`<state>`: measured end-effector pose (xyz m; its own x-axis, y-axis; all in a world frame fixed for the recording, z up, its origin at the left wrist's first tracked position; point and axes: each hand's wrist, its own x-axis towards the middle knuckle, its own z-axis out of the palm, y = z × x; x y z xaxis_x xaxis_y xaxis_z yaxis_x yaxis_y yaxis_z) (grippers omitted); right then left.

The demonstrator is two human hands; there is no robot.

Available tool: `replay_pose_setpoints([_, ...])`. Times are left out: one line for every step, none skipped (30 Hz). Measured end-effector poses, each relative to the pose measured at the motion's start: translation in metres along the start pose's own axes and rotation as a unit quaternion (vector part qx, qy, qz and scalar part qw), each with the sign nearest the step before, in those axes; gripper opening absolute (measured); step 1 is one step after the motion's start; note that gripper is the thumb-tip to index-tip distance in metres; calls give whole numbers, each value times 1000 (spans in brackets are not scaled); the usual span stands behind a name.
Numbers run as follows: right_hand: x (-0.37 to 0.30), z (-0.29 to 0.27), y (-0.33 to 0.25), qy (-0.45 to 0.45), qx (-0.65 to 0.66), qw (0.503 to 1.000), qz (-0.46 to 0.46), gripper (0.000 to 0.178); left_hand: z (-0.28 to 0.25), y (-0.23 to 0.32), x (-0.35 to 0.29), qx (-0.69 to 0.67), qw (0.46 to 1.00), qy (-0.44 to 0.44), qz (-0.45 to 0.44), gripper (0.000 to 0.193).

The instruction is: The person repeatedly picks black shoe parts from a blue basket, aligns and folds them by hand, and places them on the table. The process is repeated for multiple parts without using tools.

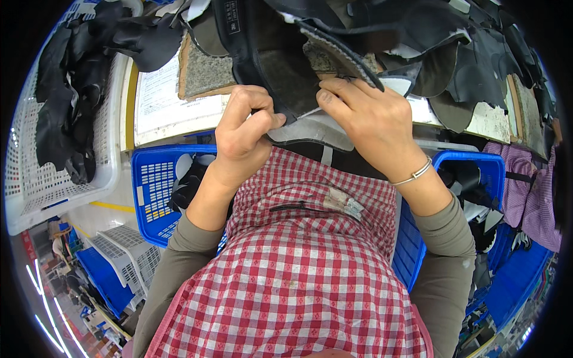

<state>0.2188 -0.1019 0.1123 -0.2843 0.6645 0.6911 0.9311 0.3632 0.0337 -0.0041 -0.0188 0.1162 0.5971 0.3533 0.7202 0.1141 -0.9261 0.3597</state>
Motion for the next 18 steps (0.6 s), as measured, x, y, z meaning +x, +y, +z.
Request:
replay_pose_setpoints([-2, 1, 1, 12, 1, 1000, -5, 19, 2, -1, -2, 12, 1000, -10, -12, 37])
replay_pose_setpoints([-5, 1, 1, 25, 4, 1000, 7, 19, 3, -1, -5, 21, 1000, -11, -12, 39])
replay_pose_setpoints([-7, 0, 0, 17, 1, 1000, -5, 20, 4, -1, -8, 31, 999, -28, -28, 42])
replay_pose_setpoints([-8, 1, -1, 12, 2, 1000, -1, 22, 5, -1, -9, 40, 998, -36, -32, 44])
replay_pose_setpoints([-10, 0, -2, 29, 2, 1000, -6, 23, 4, 1, -11, 52, 997, -50, -37, 47])
replay_pose_setpoints([-9, 1, -2, 38, -4, 999, -20, 18, 4, 0, -11, 54, 997, -38, -28, 49])
replay_pose_setpoints([-9, 0, -2, 51, 4, 998, -22, 18, 3, 2, -10, 48, 999, -16, -3, 46])
replay_pose_setpoints([-8, -1, -2, 57, 9, 998, -23, 18, 3, 2, -9, 50, 999, -5, 9, 43])
replay_pose_setpoints([-7, -2, -1, 54, 18, 998, -21, 18, 2, 3, -8, 58, 998, 1, 17, 41])
replay_pose_setpoints([-6, -3, 0, 68, 15, 997, -28, 18, 1, 4, -7, 67, 997, 13, 29, 38])
replay_pose_setpoints([-5, -4, 1, 73, 18, 997, -31, 18, 1, 4, -6, 65, 997, 20, 41, 38])
replay_pose_setpoints([-4, -6, 2, 78, 19, 996, -34, 18, 0, 5, -5, 66, 997, 19, 45, 38])
replay_pose_setpoints([-3, -7, 2, 76, 21, 996, -37, 18, -1, 6, -5, 65, 996, 21, 54, 38])
replay_pose_setpoints([-2, -9, 2, 74, 22, 996, -41, 17, -3, 6, -4, 70, 996, 20, 59, 40])
replay_pose_setpoints([-1, -12, 1, 76, 24, 996, -39, 17, -3, 7, -3, 72, 996, 18, 54, 41])
replay_pose_setpoints([0, -16, 0, 43, 20, 998, -39, 20, -5, 6, -3, 75, 996, 18, 55, 42])
replay_pose_setpoints([1, -22, -2, 16, 17, 999, -34, 22, -7, 7, -1, 85, 995, 10, 49, 43])
replay_pose_setpoints([2, -28, -4, -4, 15, 999, -29, 25, -8, 6, 1, 73, 996, 16, 51, 44])
